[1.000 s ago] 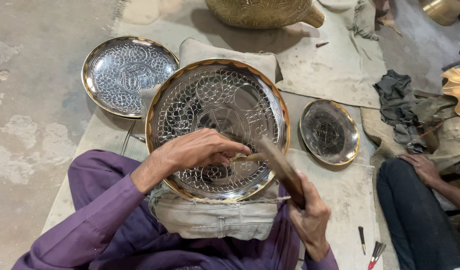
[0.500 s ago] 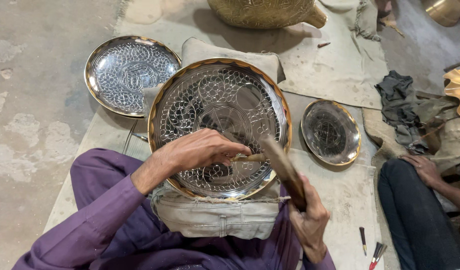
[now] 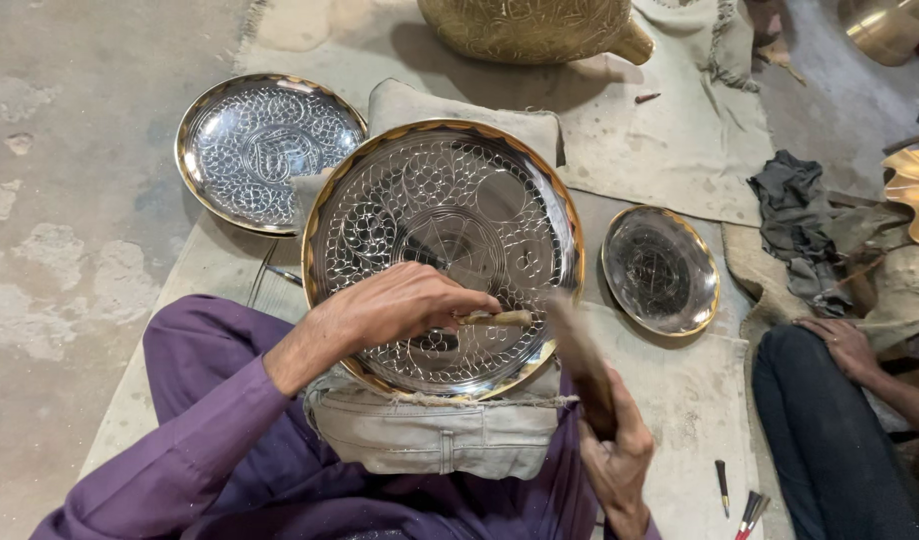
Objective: The person sits cross-legged on the floor holding a brass tray on a lap cushion, positioning a small punch against the tray's engraved surface with one hand and striking it with a wooden mallet held in the other hand, working the decoration across the tray. Other finished trays and brass vessels lie around the workspace.
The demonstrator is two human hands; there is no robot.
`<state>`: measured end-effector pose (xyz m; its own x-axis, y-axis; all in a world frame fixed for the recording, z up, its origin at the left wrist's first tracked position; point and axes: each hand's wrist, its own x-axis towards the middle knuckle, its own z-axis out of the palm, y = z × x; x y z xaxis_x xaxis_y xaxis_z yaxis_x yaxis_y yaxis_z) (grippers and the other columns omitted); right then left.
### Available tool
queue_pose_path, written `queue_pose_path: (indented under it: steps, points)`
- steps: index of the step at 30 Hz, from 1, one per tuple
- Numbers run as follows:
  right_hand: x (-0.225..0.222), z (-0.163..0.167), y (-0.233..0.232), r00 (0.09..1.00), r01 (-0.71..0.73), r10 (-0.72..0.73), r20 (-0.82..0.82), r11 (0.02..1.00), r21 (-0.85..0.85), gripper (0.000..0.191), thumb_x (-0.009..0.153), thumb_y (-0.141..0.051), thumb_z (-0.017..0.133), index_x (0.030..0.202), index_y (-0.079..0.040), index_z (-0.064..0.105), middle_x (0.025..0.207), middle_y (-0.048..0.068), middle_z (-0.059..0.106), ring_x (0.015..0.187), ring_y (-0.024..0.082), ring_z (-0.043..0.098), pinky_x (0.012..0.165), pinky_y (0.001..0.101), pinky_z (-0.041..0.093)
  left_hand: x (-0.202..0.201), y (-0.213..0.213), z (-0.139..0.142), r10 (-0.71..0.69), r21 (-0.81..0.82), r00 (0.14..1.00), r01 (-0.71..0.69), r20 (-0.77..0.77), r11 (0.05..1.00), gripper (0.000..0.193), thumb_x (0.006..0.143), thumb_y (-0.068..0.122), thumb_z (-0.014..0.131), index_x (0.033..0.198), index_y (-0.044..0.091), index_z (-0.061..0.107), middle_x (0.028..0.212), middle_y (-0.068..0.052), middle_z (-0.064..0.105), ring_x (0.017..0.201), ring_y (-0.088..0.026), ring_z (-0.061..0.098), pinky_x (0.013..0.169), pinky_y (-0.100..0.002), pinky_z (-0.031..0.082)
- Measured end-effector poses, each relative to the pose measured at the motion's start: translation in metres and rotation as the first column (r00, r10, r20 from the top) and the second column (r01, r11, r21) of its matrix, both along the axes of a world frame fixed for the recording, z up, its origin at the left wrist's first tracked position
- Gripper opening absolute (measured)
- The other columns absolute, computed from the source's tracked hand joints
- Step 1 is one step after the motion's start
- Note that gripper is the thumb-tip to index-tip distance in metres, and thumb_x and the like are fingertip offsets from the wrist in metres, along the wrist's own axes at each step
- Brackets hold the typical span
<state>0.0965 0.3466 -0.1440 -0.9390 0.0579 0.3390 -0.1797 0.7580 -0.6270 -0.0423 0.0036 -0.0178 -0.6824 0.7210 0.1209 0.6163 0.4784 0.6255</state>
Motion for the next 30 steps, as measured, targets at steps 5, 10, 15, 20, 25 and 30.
queue_pose_path:
  steps: [5,10,15,20,25,30]
  points:
    - [-0.009,0.027,-0.001,0.956,0.05,-0.094,0.277,0.986,0.162,0.08,0.081,0.002,0.069,0.156,-0.016,0.048,0.104,0.012,0.077,0.066,0.019,0.075,0.065,0.0306,0.064,0.007,-0.004,-0.004,0.111,-0.115,0.992,-0.104,0.056,0.988,0.049,0.092,0.009,0.064,0.138,0.027,0.061,0.101,-0.001,0.078,0.069,-0.019,0.073,0.066,-0.035,0.061]
    - [-0.005,0.077,-0.019,0.991,-0.133,0.125,-0.046,0.92,-0.368,0.071,0.081,0.009,0.067,0.147,-0.006,0.043,0.116,0.015,0.066,0.105,0.022,0.068,0.094,0.0369,0.058,0.019,-0.011,-0.016,0.272,0.312,0.956,-0.292,0.109,0.904,0.053,0.09,0.006,0.07,0.14,0.017,0.056,0.109,-0.011,0.078,0.095,-0.024,0.079,0.081,-0.034,0.067]
    - [-0.008,0.093,-0.048,0.934,-0.256,0.348,-0.087,0.48,-0.839,0.069,0.086,0.009,0.065,0.145,-0.014,0.037,0.107,0.007,0.063,0.096,0.018,0.068,0.089,0.0382,0.061,0.029,-0.003,-0.03,0.382,0.428,0.879,-0.474,0.287,0.769,0.05,0.088,0.008,0.075,0.134,0.01,0.056,0.104,-0.014,0.079,0.095,-0.023,0.08,0.08,-0.034,0.069]
    - [-0.028,0.091,-0.044,0.859,-0.268,0.494,0.132,0.654,-0.707,0.031,0.092,0.003,0.068,0.121,0.001,0.057,0.092,0.009,0.069,0.08,0.019,0.074,0.075,0.0371,0.068,0.028,-0.001,-0.033,0.375,0.459,0.889,-0.458,0.263,0.762,0.05,0.088,0.006,0.076,0.133,0.007,0.055,0.102,-0.014,0.079,0.094,-0.023,0.08,0.079,-0.034,0.068]
    - [-0.048,0.116,-0.022,0.968,-0.082,0.194,0.159,0.843,-0.532,0.036,0.093,-0.01,0.071,0.125,-0.001,0.057,0.076,0.005,0.063,0.058,0.012,0.061,0.05,0.027,0.052,0.025,-0.003,-0.034,0.349,0.418,0.908,-0.418,0.234,0.807,0.05,0.088,0.007,0.075,0.134,0.01,0.055,0.103,-0.014,0.079,0.094,-0.023,0.08,0.076,-0.035,0.069]
    - [-0.087,0.148,-0.02,0.952,-0.303,0.305,0.01,0.949,-0.092,0.062,0.092,-0.011,0.072,0.149,-0.004,0.048,0.089,0.007,0.068,0.069,0.013,0.066,0.06,0.0278,0.057,0.025,-0.001,-0.032,0.303,0.426,0.932,-0.361,0.201,0.83,0.05,0.09,0.005,0.071,0.136,0.012,0.056,0.103,-0.012,0.079,0.094,-0.023,0.08,0.079,-0.035,0.069]
